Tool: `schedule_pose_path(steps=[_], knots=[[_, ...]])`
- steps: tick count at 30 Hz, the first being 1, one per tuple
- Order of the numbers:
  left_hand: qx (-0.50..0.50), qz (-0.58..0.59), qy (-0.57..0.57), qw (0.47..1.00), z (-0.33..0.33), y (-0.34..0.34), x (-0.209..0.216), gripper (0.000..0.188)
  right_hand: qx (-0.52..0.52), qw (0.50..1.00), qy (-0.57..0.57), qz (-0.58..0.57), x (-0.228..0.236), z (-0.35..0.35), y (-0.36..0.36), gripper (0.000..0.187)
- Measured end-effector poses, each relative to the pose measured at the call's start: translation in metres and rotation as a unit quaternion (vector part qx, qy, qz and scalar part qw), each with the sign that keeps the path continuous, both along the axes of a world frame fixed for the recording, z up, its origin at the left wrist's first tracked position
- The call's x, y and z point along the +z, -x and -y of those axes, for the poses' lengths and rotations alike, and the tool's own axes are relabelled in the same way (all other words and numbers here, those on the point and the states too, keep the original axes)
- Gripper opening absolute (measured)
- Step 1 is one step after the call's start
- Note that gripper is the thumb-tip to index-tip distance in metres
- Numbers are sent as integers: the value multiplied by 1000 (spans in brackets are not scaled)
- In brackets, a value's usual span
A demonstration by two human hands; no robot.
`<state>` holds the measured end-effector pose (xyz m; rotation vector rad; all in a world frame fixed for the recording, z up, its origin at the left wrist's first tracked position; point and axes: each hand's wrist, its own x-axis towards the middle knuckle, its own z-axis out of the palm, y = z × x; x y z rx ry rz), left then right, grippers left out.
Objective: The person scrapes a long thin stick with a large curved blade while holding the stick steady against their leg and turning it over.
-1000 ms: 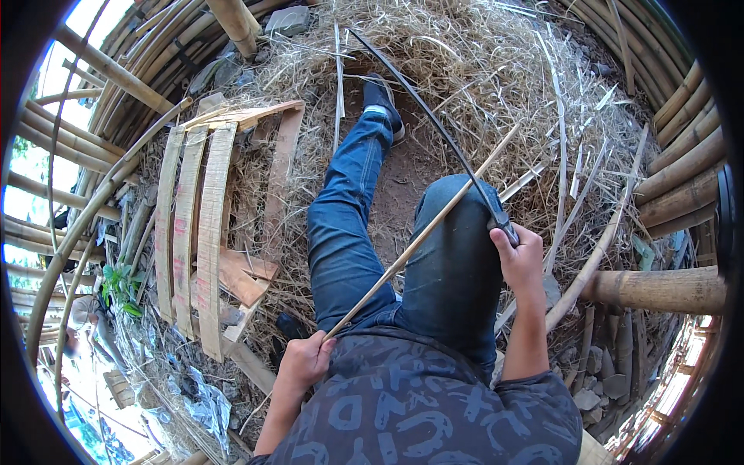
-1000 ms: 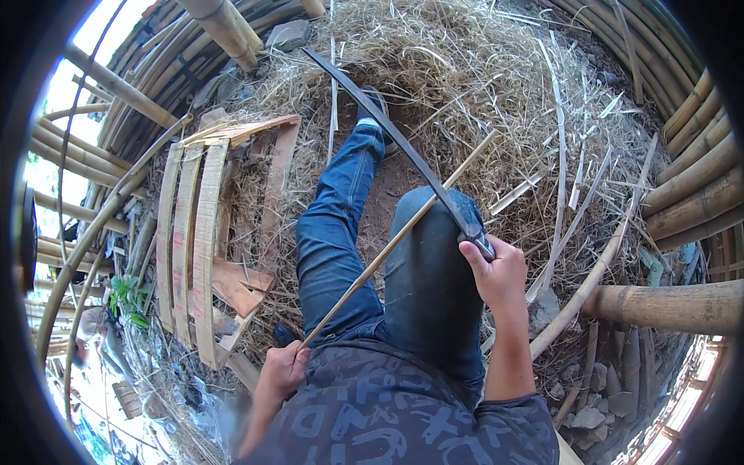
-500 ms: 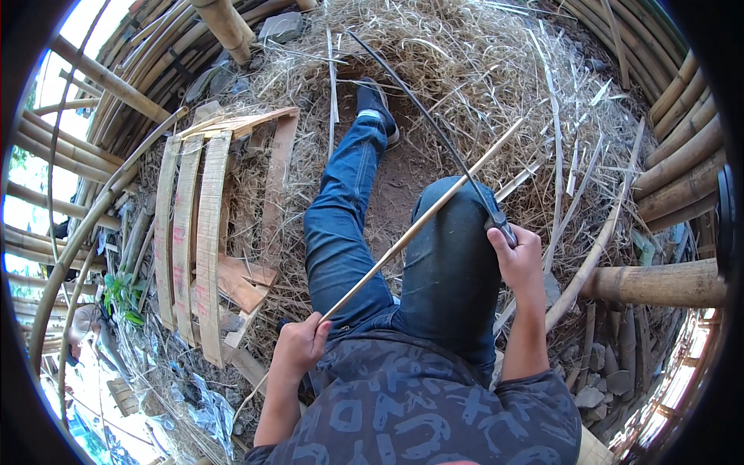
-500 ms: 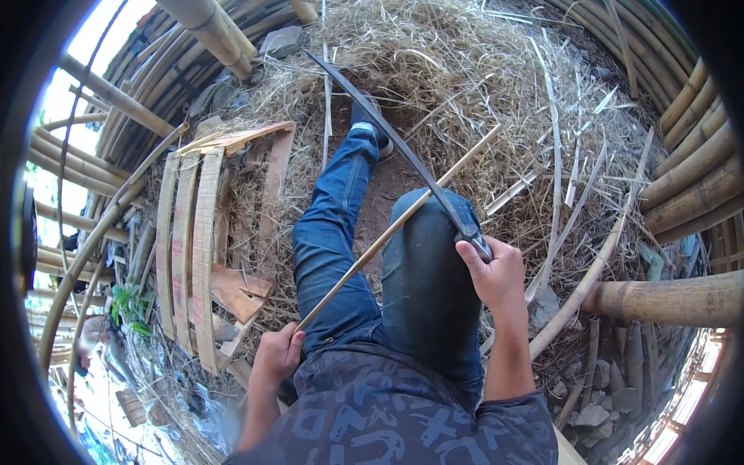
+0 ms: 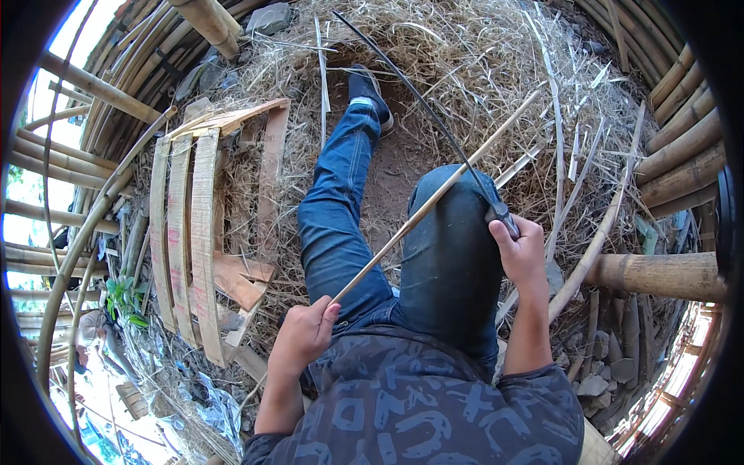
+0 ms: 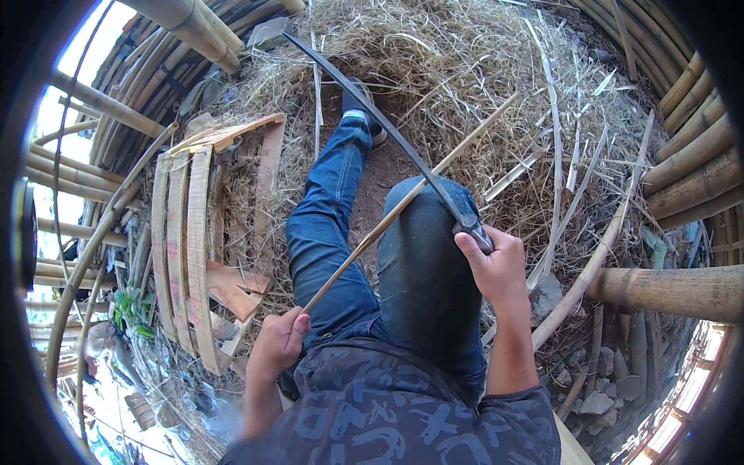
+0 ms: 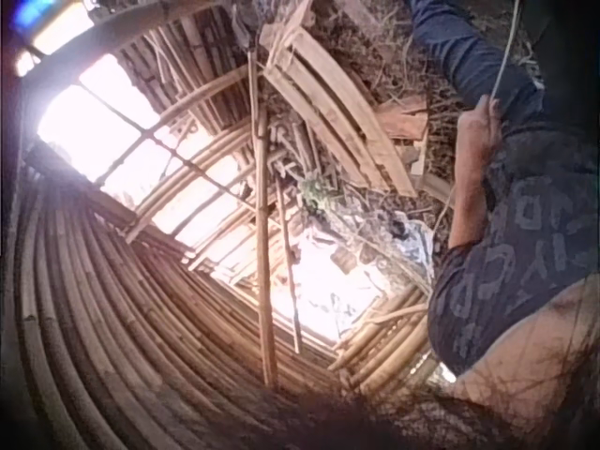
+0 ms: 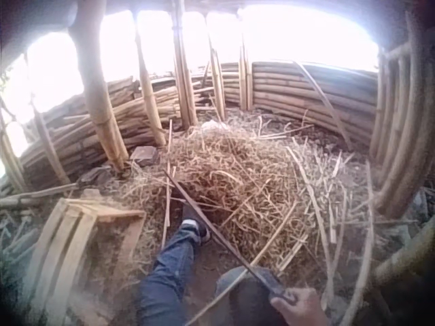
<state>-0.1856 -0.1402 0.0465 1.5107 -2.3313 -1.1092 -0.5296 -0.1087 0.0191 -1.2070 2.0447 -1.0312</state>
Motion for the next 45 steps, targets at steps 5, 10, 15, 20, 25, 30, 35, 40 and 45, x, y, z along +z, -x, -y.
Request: schedule_pose_path(steps=[5, 10, 15, 20, 25, 30, 35, 40, 45], knots=[[7, -58, -105, 993, 1, 6, 6, 27, 3, 1000, -3, -1, -1, 0, 1, 55], [7, -63, -144, 987, 7, 15, 8, 27, -10, 1000, 12, 4, 1, 0, -3, 54], [23, -52, -187, 981, 10, 31, 11, 28, -3, 1000, 7, -2, -4, 0, 1, 57], [-25, -24, -151, 988, 15, 40, 18, 30, -1, 1000, 12, 1, -5, 0, 1, 59], [-32, -55, -97, 993, 17, 44, 7, 32, -3, 1000, 1, 7, -5, -1, 3, 59], [-3, -85, -73, 994, 15, 45, -1, 27, 1, 1000, -5, 5, 0, 0, 1, 57], [-11, -55, -42, 998, 14, 42, -3, 23, -2, 1000, -4, 5, -2, -1, 1, 55], [-13, -56, -21, 998, 11, 40, -4, 23, -9, 1000, -25, -4, -3, 0, 2, 55], [-6, -53, -18, 998, 8, 39, -3, 23, -12, 999, -29, -19, 0, 1, 0, 54]])
